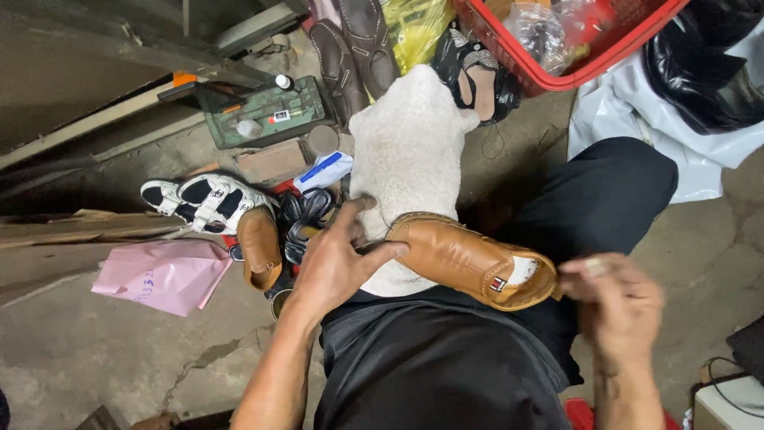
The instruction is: The person sits on the floor and sews a brown leather shoe using a needle and thread. They repeatedly pull the thread through the shoe's upper part, adjusting the shoe's position on a white cloth as they work.
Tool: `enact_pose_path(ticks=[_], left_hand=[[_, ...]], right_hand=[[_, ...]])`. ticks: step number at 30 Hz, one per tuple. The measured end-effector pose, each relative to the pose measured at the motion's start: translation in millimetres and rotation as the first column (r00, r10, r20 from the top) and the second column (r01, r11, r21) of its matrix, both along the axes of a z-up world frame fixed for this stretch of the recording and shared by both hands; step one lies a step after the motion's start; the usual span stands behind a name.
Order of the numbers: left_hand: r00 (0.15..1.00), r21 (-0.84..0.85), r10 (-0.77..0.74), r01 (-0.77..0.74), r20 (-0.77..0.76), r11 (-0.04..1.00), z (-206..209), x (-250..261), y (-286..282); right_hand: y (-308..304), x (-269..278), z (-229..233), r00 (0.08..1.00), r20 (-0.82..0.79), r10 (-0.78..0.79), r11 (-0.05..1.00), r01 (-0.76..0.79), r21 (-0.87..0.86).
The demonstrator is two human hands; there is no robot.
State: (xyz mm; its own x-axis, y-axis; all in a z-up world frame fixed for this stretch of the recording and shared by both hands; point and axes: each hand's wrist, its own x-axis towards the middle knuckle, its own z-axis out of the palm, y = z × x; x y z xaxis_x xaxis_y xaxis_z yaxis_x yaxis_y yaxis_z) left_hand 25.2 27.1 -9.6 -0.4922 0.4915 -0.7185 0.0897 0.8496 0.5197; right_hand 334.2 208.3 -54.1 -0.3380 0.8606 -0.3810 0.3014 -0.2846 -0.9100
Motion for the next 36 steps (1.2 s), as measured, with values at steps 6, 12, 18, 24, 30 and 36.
enact_pose_path(ticks=[6,12,18,24,30,36], left_hand=[[0.985,0.316,0.018,0.038,-0.172,0.948,-28,9,-20],[0.999,0.453,0.033,-0.040,0.024,0.891,-40,10,-20],[0.986,0.610,0.102,-0.163,0.134,0.776,-60,13,-20],[0.985,0.607,0.140,-0.175,0.105,0.775,-68,18,-20],[0.986,0.620,0.147,-0.166,0.082,0.767,-72,22,-17],[0.977,0.622,0.131,-0.209,0.169,0.755,-63,7,-32]], right_hand=[[60,50,-7,0.975,-0.176,-0.134,0.984,0.110,-0.139],[60,62,-24,0.941,-0.256,-0.220,0.944,0.140,-0.298],[65,87,-39,0.915,-0.194,-0.354,0.883,0.258,-0.393],[62,126,-64,0.908,-0.114,-0.403,0.851,0.327,-0.410],[62,119,-71,0.884,-0.004,-0.468,0.838,0.442,-0.319],[22,26,-7,0.940,0.340,-0.022,0.835,-0.170,0.523]])
